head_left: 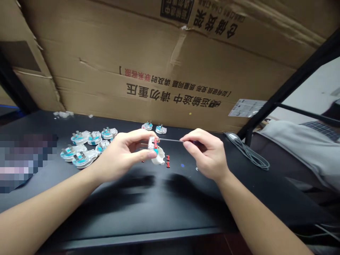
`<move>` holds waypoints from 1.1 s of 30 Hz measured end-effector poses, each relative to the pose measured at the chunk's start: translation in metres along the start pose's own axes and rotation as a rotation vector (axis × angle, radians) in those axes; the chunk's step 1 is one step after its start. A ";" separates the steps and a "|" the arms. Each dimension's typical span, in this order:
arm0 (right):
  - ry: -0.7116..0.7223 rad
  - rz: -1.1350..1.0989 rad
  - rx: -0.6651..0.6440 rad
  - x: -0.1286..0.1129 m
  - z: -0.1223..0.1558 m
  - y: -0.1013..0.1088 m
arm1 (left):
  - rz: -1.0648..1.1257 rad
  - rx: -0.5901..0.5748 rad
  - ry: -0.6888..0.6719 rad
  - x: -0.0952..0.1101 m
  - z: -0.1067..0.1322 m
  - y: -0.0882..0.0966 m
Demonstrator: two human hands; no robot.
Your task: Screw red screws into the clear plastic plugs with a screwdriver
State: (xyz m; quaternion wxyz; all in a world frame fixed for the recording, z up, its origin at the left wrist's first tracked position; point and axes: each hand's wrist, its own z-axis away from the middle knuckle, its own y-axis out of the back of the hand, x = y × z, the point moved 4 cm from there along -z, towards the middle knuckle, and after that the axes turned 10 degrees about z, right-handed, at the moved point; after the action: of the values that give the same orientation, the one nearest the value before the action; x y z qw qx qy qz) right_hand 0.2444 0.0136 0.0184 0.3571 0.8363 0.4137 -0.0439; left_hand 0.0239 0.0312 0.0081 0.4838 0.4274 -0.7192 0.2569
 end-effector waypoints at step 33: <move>-0.421 -0.339 -0.607 0.015 0.007 -0.022 | -0.493 -0.227 -0.090 0.007 0.001 0.005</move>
State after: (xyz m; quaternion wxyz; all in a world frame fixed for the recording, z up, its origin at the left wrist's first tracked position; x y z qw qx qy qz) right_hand 0.2395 0.0280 -0.0050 0.6523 0.5855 0.4579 -0.1484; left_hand 0.0182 0.0303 0.0141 0.5442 0.5434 -0.6385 0.0298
